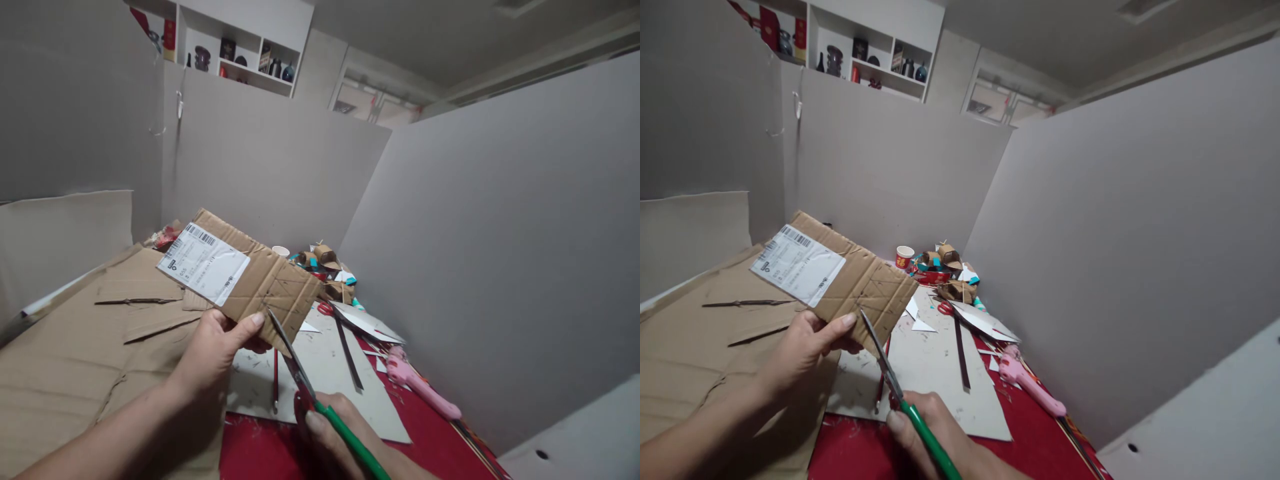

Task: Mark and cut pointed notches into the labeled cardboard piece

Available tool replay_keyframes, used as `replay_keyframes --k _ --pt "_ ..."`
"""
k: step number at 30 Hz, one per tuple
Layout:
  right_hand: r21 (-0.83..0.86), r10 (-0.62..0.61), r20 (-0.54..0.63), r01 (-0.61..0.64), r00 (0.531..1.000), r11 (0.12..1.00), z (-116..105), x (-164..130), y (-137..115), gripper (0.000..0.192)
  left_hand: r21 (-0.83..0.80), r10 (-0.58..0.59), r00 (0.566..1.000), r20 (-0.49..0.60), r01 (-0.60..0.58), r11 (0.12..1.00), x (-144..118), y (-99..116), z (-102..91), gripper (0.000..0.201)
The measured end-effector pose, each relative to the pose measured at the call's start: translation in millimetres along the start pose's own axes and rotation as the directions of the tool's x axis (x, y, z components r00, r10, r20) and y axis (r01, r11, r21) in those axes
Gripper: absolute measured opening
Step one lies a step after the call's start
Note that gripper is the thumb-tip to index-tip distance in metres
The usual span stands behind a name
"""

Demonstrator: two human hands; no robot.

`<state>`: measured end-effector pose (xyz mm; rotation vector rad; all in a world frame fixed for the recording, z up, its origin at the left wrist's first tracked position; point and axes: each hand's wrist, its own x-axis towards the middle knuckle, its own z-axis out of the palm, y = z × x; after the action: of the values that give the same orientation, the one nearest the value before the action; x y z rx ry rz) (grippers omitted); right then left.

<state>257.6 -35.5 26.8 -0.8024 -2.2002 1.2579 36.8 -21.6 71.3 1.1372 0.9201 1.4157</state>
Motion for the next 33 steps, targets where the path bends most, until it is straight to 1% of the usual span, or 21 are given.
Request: replay_keyframes --k 2,5,9,12,15,17,20,22,25,28,31,33 --pt "0.007 0.010 -0.011 -0.010 1.000 1.000 2 0 -1 0.054 -0.003 0.006 1.000 -0.005 -0.006 1.000 1 -1 -0.5 0.038" --pt "0.022 -0.005 -0.007 0.005 1.000 1.000 3 0 -5 0.054 -0.010 0.010 1.000 0.014 -0.010 1.000 1 -5 0.4 0.037" --pt "0.038 -0.017 0.020 0.016 1.000 0.999 1 1 -10 0.050 -0.013 0.012 0.999 0.036 -0.012 1.000 -1 -9 2.8 0.037" --pt "0.007 -0.052 0.045 0.052 0.998 0.999 -3 2 -12 0.048 -0.016 0.010 0.999 0.033 -0.010 1.000 -2 -10 3.5 0.036" --pt "-0.043 -0.076 0.046 0.078 0.996 0.996 -5 3 -15 0.050 -0.014 0.008 0.999 0.031 -0.008 1.000 -1 -10 3.4 0.035" --pt "-0.051 -0.063 0.022 0.064 0.998 0.997 -4 1 -17 0.054 -0.009 0.007 0.999 0.032 -0.006 1.000 -1 -10 3.2 0.035" --pt "-0.042 -0.003 -0.025 0.002 1.000 0.999 -2 -2 -17 0.054 0.003 0.004 0.999 0.041 -0.004 1.000 -1 -9 3.3 0.037" --pt "-0.034 0.032 -0.009 -0.032 0.999 0.999 -1 -3 -13 0.052 0.003 0.007 0.999 0.045 -0.007 1.000 -1 -9 3.2 0.039" --pt "-0.047 0.005 0.010 -0.004 1.000 0.999 -2 -3 -3 0.051 -0.005 0.011 0.999 0.045 -0.011 1.000 0 -9 2.7 0.040" --pt "-0.065 -0.019 -0.017 0.017 1.000 0.998 -4 -2 2 0.051 -0.015 0.013 1.000 0.029 -0.013 1.000 0 -9 2.4 0.040" --pt "-0.037 -0.001 0.009 0.001 1.000 0.999 -4 -1 -2 0.050 -0.017 0.018 1.000 0.005 -0.018 1.000 -1 -8 2.8 0.038" --pt "-0.033 -0.009 0.035 0.010 0.999 0.999 -4 0 -10 0.051 -0.014 0.018 1.000 0.012 -0.018 1.000 -2 -7 3.8 0.037"
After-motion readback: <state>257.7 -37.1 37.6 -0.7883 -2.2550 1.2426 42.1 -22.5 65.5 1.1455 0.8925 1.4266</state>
